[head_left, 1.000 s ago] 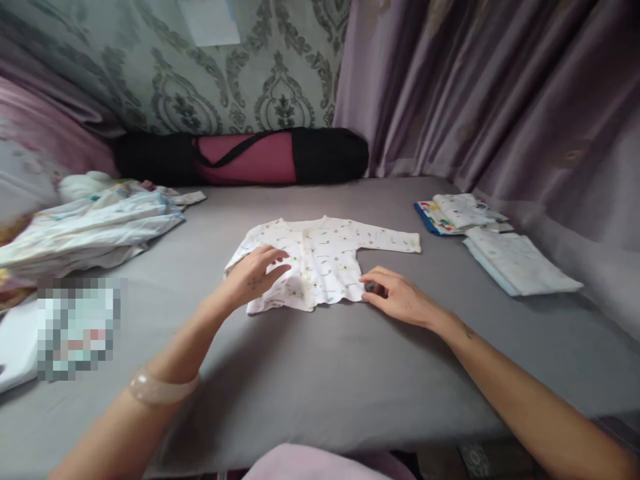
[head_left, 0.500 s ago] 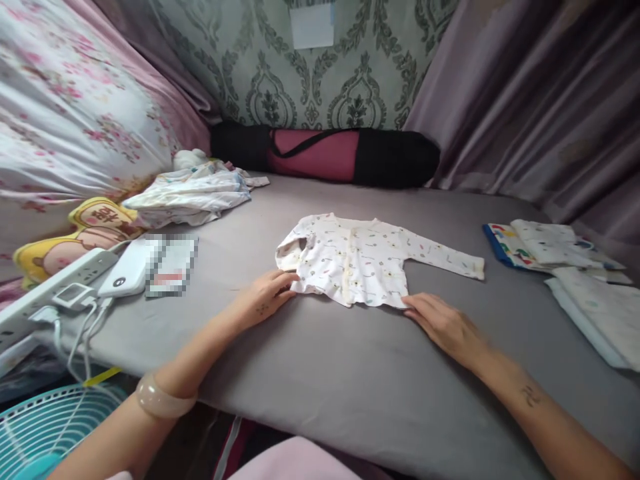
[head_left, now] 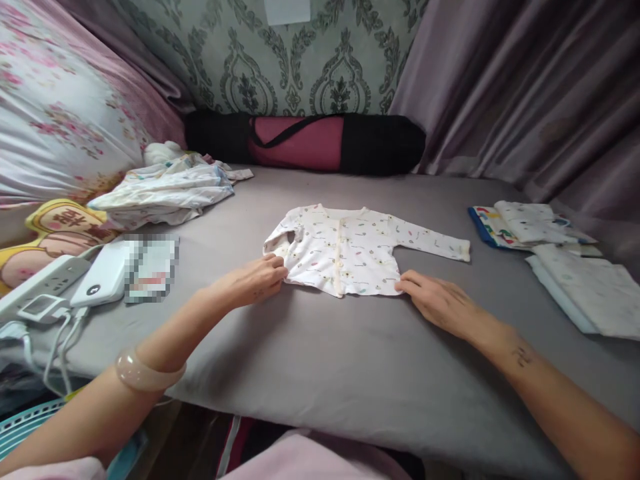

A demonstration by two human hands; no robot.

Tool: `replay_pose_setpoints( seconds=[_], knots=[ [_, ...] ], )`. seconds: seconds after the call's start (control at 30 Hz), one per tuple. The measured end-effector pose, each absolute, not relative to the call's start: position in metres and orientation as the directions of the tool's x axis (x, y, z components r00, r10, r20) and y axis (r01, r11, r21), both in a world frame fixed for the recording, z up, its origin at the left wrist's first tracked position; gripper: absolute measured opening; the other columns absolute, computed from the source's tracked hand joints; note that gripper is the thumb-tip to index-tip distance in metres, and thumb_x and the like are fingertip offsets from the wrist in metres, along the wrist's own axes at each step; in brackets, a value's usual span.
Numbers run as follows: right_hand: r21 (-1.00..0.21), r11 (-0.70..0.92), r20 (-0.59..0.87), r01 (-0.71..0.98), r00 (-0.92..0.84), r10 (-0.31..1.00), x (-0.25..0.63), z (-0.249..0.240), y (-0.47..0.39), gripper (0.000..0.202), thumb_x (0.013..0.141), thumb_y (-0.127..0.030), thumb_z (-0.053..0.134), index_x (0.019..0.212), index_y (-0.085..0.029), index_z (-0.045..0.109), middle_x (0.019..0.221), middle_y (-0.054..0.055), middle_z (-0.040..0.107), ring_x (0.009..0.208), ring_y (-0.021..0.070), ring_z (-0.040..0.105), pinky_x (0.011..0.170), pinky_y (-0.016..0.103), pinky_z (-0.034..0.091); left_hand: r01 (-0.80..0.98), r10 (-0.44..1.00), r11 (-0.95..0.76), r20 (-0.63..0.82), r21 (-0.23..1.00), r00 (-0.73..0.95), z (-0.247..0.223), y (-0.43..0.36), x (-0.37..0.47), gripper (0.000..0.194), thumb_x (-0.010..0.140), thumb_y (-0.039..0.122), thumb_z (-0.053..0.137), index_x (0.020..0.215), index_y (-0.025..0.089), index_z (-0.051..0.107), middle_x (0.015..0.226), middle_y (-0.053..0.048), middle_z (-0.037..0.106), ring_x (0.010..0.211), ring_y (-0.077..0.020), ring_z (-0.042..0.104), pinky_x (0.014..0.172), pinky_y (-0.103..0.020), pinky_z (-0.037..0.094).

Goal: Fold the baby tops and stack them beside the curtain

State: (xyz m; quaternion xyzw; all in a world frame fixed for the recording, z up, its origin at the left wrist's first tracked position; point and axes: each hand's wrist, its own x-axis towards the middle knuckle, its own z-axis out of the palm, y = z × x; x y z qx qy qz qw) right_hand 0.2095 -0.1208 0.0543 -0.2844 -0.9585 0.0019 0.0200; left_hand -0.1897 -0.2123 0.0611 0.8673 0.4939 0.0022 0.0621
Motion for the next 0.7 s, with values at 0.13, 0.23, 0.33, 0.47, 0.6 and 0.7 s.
replay_pose_setpoints(
  seconds=[0.13,0.23,0.33,0.47,0.6,0.7],
  knots=[
    [-0.039,0.816,0.092,0.577,-0.811,0.578,0.190,0.068,-0.127,0.025,0.087,-0.011,0.044,0.095,-0.023,0.064,0.107,0.007,0.063,0.090,0.0221,0.060,0.077,0.034,0.044,0.905,0.905,-0.425,-0.038,0.013,0.425,0.078,-0.214,-0.172,0.015,0.083,0.014,0.047,0.088,0.017,0.061,0.090,-0.011,0.056,0.086,-0.0244,0.053,0.076,-0.036,0.044],
    [-0.214,0.837,0.158,0.503,-0.828,0.538,0.156,0.072,-0.135,0.020,0.089,-0.015,0.047,0.098,-0.022,0.063,0.104,0.007,0.063,0.097,0.0221,0.058,0.086,0.034,0.043,0.877,0.883,-0.469,0.070,0.100,0.464,0.084,-0.212,-0.142,0.019,0.086,0.019,0.050,0.102,0.017,0.060,0.100,-0.011,0.058,0.094,-0.0256,0.054,0.082,-0.038,0.043],
    [-0.366,0.819,0.131,0.441,-0.848,0.514,0.123,0.067,-0.143,0.015,0.091,-0.024,0.052,0.103,-0.023,0.061,0.102,0.006,0.062,0.096,0.0203,0.057,0.083,0.031,0.044,0.798,0.838,-0.542,0.090,0.265,0.539,0.074,-0.205,-0.114,0.019,0.094,0.031,0.048,0.102,0.018,0.059,0.096,-0.008,0.061,0.089,-0.0214,0.056,0.079,-0.034,0.043],
    [-0.439,0.766,0.093,0.470,-0.824,0.559,0.105,0.052,-0.140,0.013,0.093,-0.028,0.051,0.096,-0.022,0.062,0.095,0.005,0.062,0.089,0.0188,0.057,0.078,0.030,0.043,0.825,0.892,-0.441,0.077,0.353,0.445,0.050,-0.197,-0.100,0.029,0.090,0.046,0.056,0.091,0.017,0.060,0.088,-0.006,0.061,0.084,-0.0194,0.058,0.071,-0.029,0.043],
    [-0.682,0.562,0.091,0.468,-0.708,0.700,0.105,0.037,-0.127,0.024,0.094,-0.034,0.047,0.086,-0.021,0.065,0.086,0.003,0.065,0.080,0.0163,0.058,0.075,0.028,0.043,0.850,0.923,-0.378,0.080,0.366,0.376,0.040,-0.197,-0.098,0.028,0.089,0.046,0.057,0.091,0.018,0.061,0.090,-0.006,0.062,0.084,-0.0185,0.058,0.069,-0.028,0.042],
    [-0.850,0.334,0.035,0.408,-0.588,0.808,0.106,0.032,-0.119,0.029,0.090,-0.043,0.051,0.086,-0.019,0.066,0.082,0.001,0.067,0.074,0.0153,0.058,0.070,0.027,0.044,0.873,0.918,-0.396,0.092,0.284,0.387,0.043,-0.199,-0.092,0.025,0.093,0.040,0.051,0.091,0.019,0.063,0.088,-0.006,0.063,0.085,-0.0193,0.058,0.071,-0.029,0.042]
  ],
)
